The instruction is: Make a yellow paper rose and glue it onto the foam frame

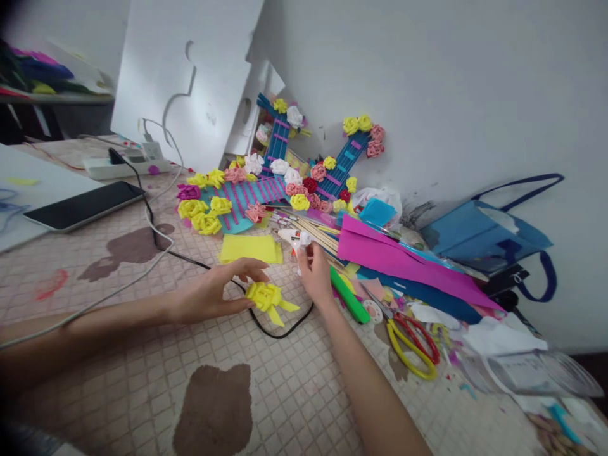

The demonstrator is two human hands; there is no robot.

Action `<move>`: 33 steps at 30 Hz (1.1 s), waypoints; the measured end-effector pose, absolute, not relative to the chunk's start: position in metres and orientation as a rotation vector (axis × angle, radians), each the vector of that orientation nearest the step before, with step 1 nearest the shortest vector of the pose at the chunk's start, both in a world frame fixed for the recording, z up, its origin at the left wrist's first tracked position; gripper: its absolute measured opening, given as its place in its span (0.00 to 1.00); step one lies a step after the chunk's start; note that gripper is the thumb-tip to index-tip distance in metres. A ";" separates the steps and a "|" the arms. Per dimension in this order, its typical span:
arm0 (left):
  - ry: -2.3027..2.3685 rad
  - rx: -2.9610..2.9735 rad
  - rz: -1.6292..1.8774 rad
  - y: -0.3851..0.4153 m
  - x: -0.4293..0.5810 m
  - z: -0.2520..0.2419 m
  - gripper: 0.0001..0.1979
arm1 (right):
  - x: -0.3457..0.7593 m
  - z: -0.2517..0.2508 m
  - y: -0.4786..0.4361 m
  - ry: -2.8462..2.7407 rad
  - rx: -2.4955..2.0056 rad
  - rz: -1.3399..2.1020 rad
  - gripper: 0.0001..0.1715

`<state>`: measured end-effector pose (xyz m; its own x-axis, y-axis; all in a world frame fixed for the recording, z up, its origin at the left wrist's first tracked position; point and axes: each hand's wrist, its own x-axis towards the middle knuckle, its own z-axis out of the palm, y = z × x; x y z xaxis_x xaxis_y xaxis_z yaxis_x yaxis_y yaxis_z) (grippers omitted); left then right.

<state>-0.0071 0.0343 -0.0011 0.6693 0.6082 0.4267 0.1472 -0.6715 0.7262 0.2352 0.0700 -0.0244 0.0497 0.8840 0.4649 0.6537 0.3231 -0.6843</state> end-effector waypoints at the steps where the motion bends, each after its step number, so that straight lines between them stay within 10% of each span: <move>1: 0.580 2.212 0.883 0.034 -0.007 -0.001 0.29 | 0.235 -0.023 0.068 -1.667 -1.398 0.304 0.21; 12: 0.565 2.219 0.869 0.029 -0.010 -0.001 0.29 | 0.231 0.005 0.023 -1.608 -1.317 -0.071 0.14; 33: 0.519 2.226 0.876 0.025 -0.011 -0.001 0.29 | 0.213 0.042 0.005 -1.808 -1.222 0.818 0.14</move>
